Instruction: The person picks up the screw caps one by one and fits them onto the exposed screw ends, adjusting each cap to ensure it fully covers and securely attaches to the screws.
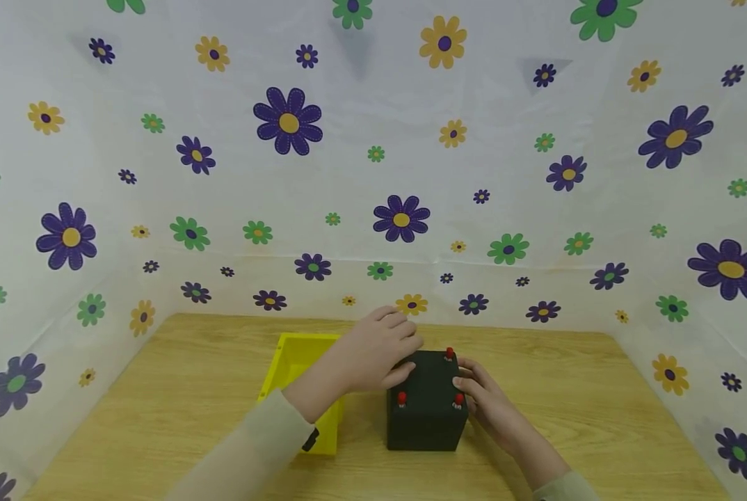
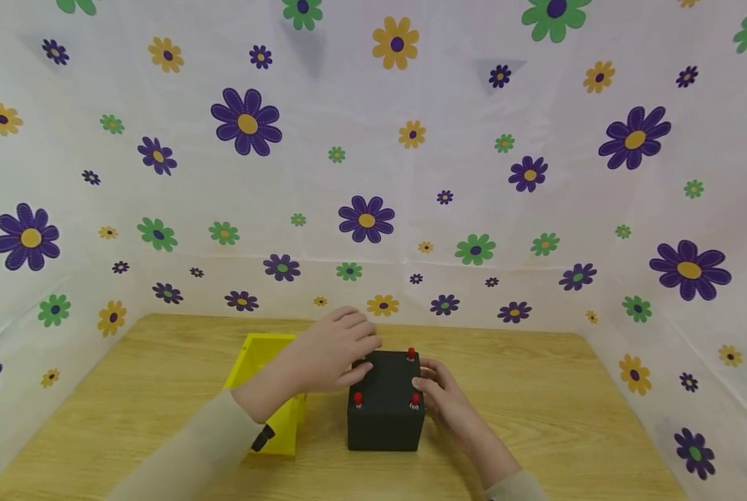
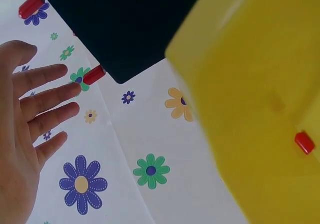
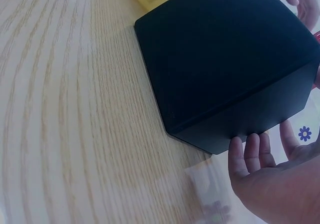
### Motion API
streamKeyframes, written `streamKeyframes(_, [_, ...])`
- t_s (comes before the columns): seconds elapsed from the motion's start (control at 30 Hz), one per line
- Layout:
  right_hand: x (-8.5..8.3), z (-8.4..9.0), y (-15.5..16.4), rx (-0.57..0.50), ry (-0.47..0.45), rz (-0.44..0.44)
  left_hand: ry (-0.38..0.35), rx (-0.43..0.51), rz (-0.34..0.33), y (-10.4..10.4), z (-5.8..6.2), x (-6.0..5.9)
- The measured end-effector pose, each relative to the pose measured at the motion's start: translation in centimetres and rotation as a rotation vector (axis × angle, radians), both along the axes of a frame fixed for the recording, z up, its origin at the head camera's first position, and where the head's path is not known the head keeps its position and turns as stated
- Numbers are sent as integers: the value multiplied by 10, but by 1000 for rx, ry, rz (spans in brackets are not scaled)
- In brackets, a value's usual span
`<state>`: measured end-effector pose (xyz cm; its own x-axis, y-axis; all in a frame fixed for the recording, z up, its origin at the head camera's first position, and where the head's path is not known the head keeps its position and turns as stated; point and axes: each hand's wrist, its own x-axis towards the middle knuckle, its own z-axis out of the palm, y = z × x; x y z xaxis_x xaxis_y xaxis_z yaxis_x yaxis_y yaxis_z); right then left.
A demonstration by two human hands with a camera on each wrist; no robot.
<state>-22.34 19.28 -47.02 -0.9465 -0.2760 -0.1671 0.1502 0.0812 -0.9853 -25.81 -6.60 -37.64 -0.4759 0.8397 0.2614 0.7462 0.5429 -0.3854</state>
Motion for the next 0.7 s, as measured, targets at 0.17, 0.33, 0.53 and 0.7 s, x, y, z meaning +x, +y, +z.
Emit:
streamKeyframes(0.17, [0,1,0,-6,2,3,22,5,15,-9,1,3])
streamKeyframes(0.33, [0,1,0,-9,-8,4,21,6,12,-18,2,8])
streamKeyframes(0.53, [0,2,1,-1,-18,1,13,38,-6,-28,1,14])
streamKeyframes(0.7, [1,5,2,21,-29,10,11,60,-15,-39,-1,18])
